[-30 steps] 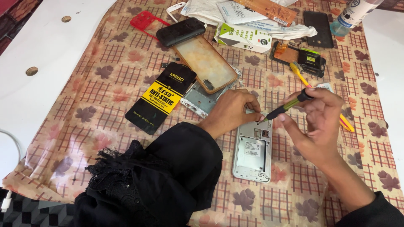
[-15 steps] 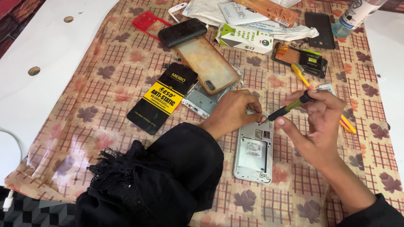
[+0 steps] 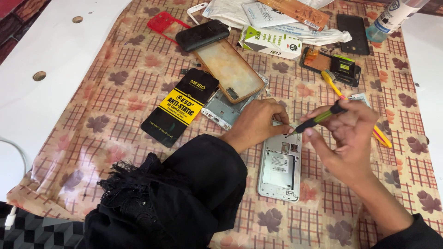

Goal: The person cleans the interior of a disassembled smartphone using a toothbrush, then uses a screwdriver to remove screws from the phone's metal frame. The person handles the phone frame and internal components throughout.

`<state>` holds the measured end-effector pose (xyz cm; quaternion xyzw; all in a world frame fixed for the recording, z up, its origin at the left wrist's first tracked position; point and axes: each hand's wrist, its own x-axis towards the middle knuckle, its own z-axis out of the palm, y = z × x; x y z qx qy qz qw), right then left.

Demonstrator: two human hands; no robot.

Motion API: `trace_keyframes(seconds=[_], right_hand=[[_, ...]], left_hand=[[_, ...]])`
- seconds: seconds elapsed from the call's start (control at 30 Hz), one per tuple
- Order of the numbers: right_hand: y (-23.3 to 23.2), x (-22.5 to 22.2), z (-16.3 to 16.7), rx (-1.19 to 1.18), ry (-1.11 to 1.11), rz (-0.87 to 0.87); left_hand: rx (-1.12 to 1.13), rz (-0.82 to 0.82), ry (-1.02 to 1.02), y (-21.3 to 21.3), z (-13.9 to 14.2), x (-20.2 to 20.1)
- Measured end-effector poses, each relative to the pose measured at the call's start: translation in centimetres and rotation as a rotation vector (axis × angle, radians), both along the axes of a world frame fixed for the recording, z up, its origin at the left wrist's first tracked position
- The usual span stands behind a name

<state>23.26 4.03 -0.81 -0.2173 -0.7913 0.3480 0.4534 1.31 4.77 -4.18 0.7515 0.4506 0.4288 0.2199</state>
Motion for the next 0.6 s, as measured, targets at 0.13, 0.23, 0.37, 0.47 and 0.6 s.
trace_keyframes(seconds=[0.13, 0.23, 0.37, 0.47, 0.6], right_hand=[[0.11, 0.35, 0.07, 0.072, -0.011, -0.007], [0.08, 0.22, -0.01, 0.132, -0.032, -0.051], [0.00, 0.28, 0.08, 0.037, 0.022, 0.041], [-0.04, 0.42, 0.17, 0.011, -0.010, 0.077], [-0.11, 0.29, 0.07, 0.045, -0.033, 0.050]], left_hand=[[-0.006, 0.003, 0.001, -0.04, 0.02, 0.11], [-0.014, 0.005, 0.004, -0.03, 0.03, 0.06], [0.005, 0.004, 0.003, 0.00, -0.02, 0.15], [0.020, -0.006, -0.001, 0.02, -0.08, 0.13], [0.008, -0.003, 0.005, 0.02, -0.06, 0.14]])
